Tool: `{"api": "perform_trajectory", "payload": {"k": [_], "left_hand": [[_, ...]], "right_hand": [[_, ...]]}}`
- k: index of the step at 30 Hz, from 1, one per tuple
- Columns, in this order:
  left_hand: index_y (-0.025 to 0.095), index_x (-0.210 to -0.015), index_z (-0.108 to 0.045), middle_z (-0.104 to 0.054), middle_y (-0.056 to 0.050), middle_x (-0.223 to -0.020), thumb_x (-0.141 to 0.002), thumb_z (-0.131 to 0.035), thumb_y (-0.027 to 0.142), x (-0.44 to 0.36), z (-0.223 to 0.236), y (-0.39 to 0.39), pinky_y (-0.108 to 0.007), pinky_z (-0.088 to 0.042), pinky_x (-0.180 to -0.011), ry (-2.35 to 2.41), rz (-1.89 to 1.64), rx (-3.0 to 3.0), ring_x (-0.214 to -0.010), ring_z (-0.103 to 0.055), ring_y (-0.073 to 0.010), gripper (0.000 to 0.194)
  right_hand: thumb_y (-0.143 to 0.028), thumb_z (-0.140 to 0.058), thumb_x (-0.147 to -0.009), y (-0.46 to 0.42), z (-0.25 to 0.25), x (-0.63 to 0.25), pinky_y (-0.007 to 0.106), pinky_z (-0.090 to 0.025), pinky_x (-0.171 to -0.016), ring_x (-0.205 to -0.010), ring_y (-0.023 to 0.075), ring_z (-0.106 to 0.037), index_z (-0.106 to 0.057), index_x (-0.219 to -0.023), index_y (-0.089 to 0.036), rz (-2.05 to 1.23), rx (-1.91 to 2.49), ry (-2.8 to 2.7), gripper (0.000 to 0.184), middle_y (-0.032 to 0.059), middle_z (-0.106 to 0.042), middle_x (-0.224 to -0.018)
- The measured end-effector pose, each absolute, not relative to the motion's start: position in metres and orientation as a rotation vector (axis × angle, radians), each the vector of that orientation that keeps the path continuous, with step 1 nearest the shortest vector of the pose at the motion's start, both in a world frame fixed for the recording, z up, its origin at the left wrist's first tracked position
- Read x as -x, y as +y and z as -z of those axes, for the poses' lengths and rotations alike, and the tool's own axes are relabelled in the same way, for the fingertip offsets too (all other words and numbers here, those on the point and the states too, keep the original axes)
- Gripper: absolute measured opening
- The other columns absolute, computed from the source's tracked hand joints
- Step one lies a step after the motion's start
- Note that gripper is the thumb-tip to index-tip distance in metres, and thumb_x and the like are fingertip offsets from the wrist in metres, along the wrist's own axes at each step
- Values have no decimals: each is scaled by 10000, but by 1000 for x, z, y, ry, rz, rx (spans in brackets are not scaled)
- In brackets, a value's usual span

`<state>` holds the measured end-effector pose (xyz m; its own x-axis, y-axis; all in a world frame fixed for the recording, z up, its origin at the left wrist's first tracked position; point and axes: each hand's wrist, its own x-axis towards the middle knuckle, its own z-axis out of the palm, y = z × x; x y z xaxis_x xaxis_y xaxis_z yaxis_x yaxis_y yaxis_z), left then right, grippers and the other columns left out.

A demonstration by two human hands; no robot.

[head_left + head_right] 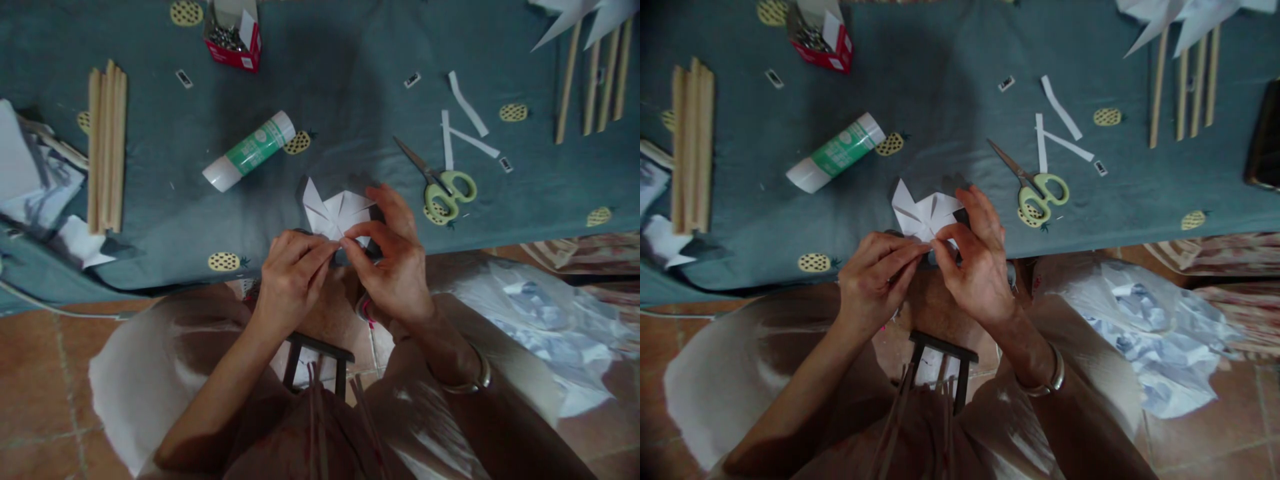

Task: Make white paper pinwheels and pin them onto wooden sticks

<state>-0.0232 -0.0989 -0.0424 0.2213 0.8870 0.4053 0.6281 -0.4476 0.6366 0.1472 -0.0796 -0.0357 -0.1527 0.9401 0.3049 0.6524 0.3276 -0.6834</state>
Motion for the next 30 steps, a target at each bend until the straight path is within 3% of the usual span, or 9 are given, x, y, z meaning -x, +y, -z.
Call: {"api": "perform_trajectory", "payload": {"k": [12, 26, 30], "left_hand": [[167, -1012, -713, -720, -47, -874, -918, -617, 146, 20, 41, -97, -323, -509, -731, 1453, -1087, -2177, -822, -632, -174, 136], [146, -995, -715, -720, -56, -873, -920, -608, 140, 20, 40, -99, -334, -512, -736, 1471, -1078, -2187, -824, -634, -182, 130], [161, -1010, -710, -716, -50, -877, -922, -603, 139, 20, 39, -99, -330, -509, -747, 1465, -1059, -2174, -838, -632, -180, 141]], "right_hand": [[-184, -629, -883, -79, 35, -146, 621, -398, -1139, -1412, 324, -435, -685, -893, -298, -496, 1404, -1918, 128, 42, -571, -1391], [-223, -523, -958, -82, 35, -145, 578, -380, -1139, -1452, 317, -386, -699, -1098, -332, -462, 1394, -2022, 250, 28, -550, -1442], [-170, -492, -960, -83, 37, -145, 551, -376, -1134, -1467, 307, -357, -680, -1067, -264, -346, 1368, -2125, 236, 90, -529, -1451]]}}
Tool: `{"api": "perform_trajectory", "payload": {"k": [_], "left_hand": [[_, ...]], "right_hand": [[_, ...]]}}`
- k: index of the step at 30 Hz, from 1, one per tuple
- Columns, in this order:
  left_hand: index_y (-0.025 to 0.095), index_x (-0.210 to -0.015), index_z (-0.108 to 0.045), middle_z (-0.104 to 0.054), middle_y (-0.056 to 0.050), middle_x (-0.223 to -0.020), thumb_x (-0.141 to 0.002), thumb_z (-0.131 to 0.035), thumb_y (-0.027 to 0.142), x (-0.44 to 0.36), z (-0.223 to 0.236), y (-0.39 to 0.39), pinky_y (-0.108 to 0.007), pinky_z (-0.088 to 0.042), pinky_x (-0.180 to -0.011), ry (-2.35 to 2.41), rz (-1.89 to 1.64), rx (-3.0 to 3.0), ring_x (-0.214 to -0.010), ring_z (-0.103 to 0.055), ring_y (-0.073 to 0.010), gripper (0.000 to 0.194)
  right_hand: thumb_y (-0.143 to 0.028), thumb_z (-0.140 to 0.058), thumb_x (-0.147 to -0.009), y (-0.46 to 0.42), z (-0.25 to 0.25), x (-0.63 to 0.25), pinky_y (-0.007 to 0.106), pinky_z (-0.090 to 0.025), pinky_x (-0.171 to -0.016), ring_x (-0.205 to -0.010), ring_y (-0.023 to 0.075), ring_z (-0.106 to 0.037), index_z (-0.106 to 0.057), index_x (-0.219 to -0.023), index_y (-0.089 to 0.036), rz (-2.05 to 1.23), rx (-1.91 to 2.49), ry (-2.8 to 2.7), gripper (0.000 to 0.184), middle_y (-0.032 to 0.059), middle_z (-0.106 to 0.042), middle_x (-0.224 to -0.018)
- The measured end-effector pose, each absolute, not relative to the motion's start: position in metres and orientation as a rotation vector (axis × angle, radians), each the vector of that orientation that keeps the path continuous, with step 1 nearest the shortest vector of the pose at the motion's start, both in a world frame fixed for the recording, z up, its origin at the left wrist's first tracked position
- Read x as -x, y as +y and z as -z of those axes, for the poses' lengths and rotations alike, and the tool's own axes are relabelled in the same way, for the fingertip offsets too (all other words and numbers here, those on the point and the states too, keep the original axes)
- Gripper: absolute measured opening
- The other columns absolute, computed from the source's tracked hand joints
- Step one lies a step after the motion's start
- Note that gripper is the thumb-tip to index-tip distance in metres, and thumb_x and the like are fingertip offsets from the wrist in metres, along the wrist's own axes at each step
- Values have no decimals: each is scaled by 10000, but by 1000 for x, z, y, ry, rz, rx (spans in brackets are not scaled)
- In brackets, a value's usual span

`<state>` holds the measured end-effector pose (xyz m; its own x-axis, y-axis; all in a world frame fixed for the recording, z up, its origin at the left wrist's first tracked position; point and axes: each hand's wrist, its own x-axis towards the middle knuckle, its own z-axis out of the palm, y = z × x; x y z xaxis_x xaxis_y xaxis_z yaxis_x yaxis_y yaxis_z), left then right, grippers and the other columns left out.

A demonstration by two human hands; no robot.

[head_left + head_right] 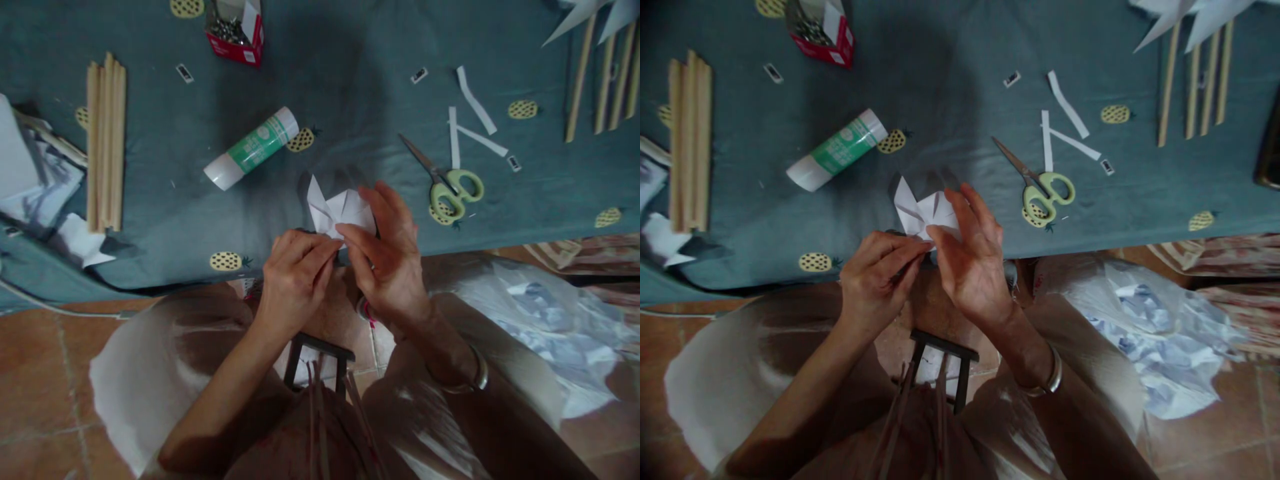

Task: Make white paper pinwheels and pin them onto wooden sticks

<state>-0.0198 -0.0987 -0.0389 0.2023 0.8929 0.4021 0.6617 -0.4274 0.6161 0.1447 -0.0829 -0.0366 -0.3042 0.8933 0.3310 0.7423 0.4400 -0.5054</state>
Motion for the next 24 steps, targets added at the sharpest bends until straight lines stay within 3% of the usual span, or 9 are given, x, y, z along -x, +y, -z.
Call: {"api": "perform_trajectory", "payload": {"k": [2, 11, 18, 24], "left_hand": [[168, -1020, -706, -712, -49, -882, -926, -595, 138, 20, 39, -99, -331, -508, -756, 1461, -1057, -2169, -847, -631, -180, 148], [163, -1038, -693, -680, -80, -958, -928, -605, 181, 21, 40, -98, -343, -502, -763, 1506, -1013, -2176, -901, -595, -197, 143], [189, -992, -705, -694, -68, -919, -927, -617, 226, 19, 37, -96, -384, -395, -739, 1596, -923, -2278, -907, -577, -225, 115], [203, -1006, -704, -707, -64, -944, -929, -618, 229, 20, 38, -95, -391, -369, -745, 1608, -930, -2308, -903, -576, -227, 119]], "right_hand": [[-150, -461, -963, -84, 39, -144, 542, -379, -1126, -1467, 310, -354, -667, -1057, -234, -277, 1351, -2156, 241, 113, -516, -1452], [-137, -433, -967, -84, 43, -139, 480, -392, -1111, -1467, 274, -354, -648, -1047, -246, -192, 1348, -2160, 254, 62, -501, -1456], [-149, -438, -964, -81, 47, -137, 538, -358, -1123, -1479, 315, -327, -650, -1087, -274, -265, 1351, -2145, 275, 31, -454, -1494], [-159, -412, -974, -81, 39, -143, 521, -389, -1100, -1491, 303, -305, -655, -1070, -243, -232, 1370, -2185, 274, 101, -460, -1492]]}}
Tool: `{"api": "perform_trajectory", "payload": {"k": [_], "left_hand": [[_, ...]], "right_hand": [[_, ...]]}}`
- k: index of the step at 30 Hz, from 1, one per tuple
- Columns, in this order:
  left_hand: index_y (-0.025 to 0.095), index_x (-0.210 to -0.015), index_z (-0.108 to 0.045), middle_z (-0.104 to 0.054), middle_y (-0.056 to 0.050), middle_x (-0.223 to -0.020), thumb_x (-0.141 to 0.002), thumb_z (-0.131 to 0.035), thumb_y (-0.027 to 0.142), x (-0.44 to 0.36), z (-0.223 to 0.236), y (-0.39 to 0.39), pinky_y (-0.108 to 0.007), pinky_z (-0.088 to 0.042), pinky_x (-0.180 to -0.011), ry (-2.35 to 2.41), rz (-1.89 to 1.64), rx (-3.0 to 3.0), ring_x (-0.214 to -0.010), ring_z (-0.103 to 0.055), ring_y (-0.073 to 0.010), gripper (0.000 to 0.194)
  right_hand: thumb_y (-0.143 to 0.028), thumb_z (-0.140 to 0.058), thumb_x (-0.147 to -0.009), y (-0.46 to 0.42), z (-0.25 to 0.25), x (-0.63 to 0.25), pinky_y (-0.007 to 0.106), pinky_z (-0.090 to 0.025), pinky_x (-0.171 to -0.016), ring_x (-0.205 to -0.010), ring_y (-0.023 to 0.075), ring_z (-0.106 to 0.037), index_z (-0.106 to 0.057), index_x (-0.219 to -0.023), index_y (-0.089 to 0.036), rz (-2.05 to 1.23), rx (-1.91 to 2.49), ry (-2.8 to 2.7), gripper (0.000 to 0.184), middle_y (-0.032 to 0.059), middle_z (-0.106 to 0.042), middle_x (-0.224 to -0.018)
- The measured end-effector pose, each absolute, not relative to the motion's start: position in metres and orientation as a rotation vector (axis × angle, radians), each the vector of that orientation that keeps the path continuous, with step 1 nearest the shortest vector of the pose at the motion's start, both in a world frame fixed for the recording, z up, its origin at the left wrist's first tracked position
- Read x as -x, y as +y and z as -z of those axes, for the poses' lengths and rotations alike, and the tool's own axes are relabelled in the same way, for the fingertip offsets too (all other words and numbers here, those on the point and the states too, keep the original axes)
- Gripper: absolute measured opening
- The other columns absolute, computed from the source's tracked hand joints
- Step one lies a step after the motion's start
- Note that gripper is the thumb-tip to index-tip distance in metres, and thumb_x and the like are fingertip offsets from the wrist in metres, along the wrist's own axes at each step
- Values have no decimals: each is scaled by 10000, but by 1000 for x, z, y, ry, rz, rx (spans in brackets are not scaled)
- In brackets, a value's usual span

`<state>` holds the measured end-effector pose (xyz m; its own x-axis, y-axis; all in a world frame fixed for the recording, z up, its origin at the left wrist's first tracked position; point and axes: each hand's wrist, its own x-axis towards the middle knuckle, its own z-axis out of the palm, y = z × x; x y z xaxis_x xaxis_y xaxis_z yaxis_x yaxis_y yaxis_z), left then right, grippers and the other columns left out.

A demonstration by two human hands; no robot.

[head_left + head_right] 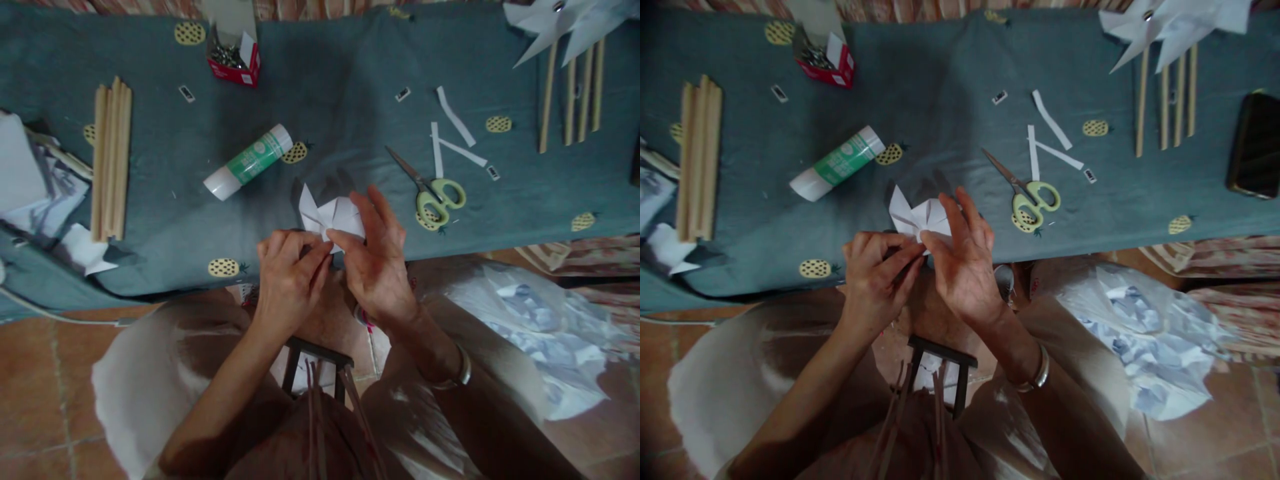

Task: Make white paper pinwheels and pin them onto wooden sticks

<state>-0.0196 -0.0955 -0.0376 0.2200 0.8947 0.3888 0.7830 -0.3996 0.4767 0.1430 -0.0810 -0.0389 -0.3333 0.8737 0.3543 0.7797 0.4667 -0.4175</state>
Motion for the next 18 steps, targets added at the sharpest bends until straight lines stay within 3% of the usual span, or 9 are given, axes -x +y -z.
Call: {"api": "perform_trajectory", "payload": {"k": [3, 5, 9, 12, 18], "left_hand": [[206, -1018, -704, -707, -57, -950, -923, -628, 227, 20, 38, -96, -394, -360, -759, 1605, -943, -2316, -906, -573, -228, 122], [207, -1018, -705, -702, -55, -944, -921, -630, 219, 20, 38, -96, -391, -355, -762, 1605, -954, -2315, -907, -569, -227, 123], [212, -1014, -709, -693, -51, -934, -913, -641, 208, 19, 39, -96, -387, -352, -770, 1614, -965, -2306, -905, -559, -223, 123], [215, -1008, -707, -693, -45, -930, -914, -638, 211, 18, 39, -95, -383, -355, -771, 1620, -971, -2306, -901, -557, -221, 117], [211, -1011, -709, -693, -55, -927, -912, -641, 207, 20, 40, -96, -395, -368, -770, 1606, -972, -2305, -905, -563, -227, 121]], "right_hand": [[-165, -415, -960, -81, 32, -151, 511, -363, -1151, -1510, 263, -277, -617, -1185, -323, -333, 1330, -2174, 341, 38, -424, -1529], [-179, -440, -951, -81, 31, -155, 499, -374, -1162, -1477, 240, -353, -562, -1275, -348, -362, 1338, -2112, 385, 32, -449, -1516], [-294, -573, -920, -80, 34, -157, 517, -415, -1140, -1373, 269, -497, -498, -1357, -216, -368, 1487, -1908, 449, 157, -542, -1437], [-335, -635, -880, -78, 36, -155, 544, -445, -1105, -1349, 299, -515, -531, -1301, -164, -415, 1547, -1809, 466, 192, -562, -1407], [-257, -616, -887, -78, 33, -154, 535, -490, -1050, -1232, 282, -599, -659, -1010, -208, -462, 1524, -1829, 140, 133, -643, -1308]]}}
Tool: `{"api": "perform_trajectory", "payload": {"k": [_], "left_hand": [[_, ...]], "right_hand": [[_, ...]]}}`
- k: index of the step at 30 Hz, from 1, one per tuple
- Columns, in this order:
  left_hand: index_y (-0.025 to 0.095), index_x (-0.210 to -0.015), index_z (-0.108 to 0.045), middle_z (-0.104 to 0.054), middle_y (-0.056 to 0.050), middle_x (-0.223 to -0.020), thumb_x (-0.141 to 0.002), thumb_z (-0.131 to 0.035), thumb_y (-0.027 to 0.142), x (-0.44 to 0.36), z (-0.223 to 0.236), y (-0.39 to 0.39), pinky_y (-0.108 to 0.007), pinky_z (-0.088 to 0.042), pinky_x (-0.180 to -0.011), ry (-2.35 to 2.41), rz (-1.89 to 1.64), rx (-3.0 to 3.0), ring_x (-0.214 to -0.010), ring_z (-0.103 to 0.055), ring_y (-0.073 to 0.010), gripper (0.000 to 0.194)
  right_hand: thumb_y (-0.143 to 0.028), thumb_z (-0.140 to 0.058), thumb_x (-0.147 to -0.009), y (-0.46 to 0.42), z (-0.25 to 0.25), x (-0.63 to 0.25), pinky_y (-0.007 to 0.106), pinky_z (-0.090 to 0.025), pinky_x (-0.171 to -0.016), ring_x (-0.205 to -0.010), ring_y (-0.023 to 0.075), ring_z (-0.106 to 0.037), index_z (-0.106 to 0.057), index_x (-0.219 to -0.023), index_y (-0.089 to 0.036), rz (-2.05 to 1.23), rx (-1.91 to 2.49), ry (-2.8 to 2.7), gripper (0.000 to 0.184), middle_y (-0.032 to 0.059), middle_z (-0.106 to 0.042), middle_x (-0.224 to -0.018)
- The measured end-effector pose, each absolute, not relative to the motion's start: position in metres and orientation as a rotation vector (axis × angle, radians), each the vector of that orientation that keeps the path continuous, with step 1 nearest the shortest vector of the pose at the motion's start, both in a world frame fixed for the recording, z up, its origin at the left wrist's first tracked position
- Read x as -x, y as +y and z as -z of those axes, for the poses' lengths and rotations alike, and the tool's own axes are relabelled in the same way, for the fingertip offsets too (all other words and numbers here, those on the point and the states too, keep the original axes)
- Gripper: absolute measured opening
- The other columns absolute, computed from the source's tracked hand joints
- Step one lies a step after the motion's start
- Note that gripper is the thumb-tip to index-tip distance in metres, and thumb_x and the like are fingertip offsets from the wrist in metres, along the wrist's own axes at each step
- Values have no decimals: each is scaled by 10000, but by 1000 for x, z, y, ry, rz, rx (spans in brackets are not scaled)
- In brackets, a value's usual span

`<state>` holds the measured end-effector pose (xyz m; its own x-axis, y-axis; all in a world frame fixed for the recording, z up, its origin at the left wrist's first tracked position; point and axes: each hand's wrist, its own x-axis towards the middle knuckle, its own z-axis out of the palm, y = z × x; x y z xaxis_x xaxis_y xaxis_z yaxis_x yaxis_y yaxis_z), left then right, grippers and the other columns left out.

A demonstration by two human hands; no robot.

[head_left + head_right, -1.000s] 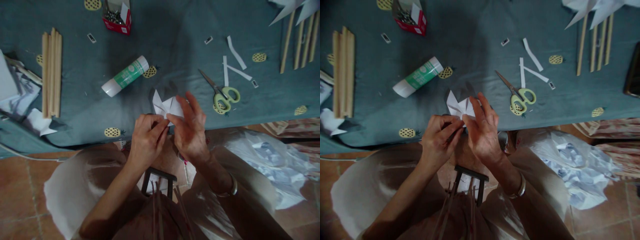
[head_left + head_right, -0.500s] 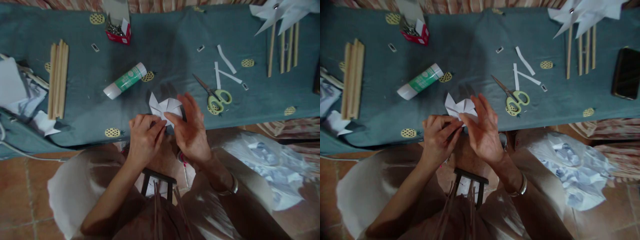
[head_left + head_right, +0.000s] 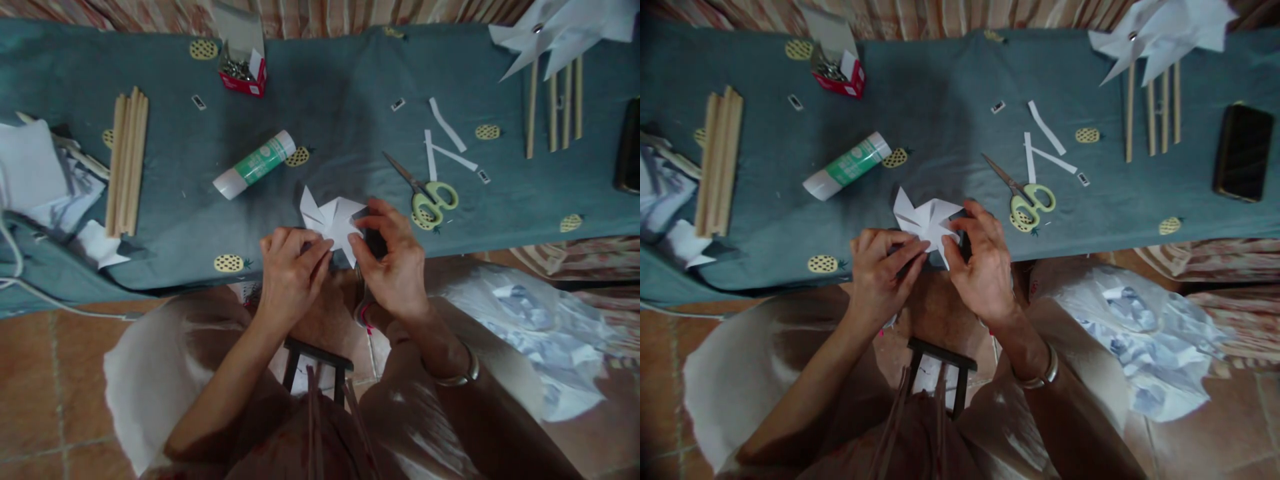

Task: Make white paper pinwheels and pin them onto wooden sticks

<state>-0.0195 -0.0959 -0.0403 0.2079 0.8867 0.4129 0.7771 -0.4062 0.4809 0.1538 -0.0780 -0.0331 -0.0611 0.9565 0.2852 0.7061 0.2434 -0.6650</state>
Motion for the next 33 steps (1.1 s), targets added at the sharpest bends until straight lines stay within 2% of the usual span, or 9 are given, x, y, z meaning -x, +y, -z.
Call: {"api": "perform_trajectory", "payload": {"k": [6, 10, 15, 19, 25, 33], "left_hand": [[217, -1011, -711, -694, -57, -927, -907, -647, 207, 19, 40, -96, -400, -376, -762, 1612, -975, -2293, -903, -568, -230, 122], [219, -1010, -713, -688, -59, -926, -910, -642, 210, 19, 41, -96, -402, -376, -772, 1608, -976, -2274, -912, -570, -231, 123], [224, -1027, -714, -695, -62, -949, -918, -634, 220, 20, 41, -96, -402, -378, -781, 1605, -947, -2287, -920, -578, -231, 136], [198, -1008, -715, -694, -61, -918, -911, -642, 209, 20, 41, -96, -391, -362, -766, 1591, -995, -2299, -899, -570, -226, 121], [222, -1015, -713, -687, -60, -937, -919, -629, 219, 19, 41, -96, -400, -365, -773, 1606, -956, -2284, -920, -570, -235, 128], [226, -1000, -707, -700, -56, -930, -923, -625, 237, 20, 40, -96, -399, -364, -760, 1618, -929, -2304, -913, -577, -236, 113]], "right_hand": [[-263, -591, -919, -76, 34, -156, 531, -498, -1031, -1196, 284, -603, -685, -1016, -232, -323, 1493, -1936, 139, 115, -645, -1315], [-235, -559, -935, -75, 33, -155, 523, -453, -1081, -1233, 280, -565, -698, -1015, -265, -265, 1482, -1983, 163, 71, -610, -1339], [-215, -566, -926, -75, 33, -155, 487, -456, -1069, -1259, 288, -522, -696, -947, -232, -145, 1409, -2101, 133, 101, -577, -1369], [-219, -543, -937, -74, 34, -156, 499, -458, -1055, -1247, 289, -523, -686, -958, -241, -124, 1389, -2140, 146, 92, -576, -1379], [-232, -531, -944, -74, 32, -155, 501, -477, -1027, -1243, 264, -550, -654, -941, -295, -141, 1433, -2175, 138, 27, -601, -1373], [-209, -496, -952, -72, 28, -153, 510, -484, -1027, -1223, 269, -569, -661, -933, -277, -137, 1427, -2243, 180, 42, -623, -1373]]}}
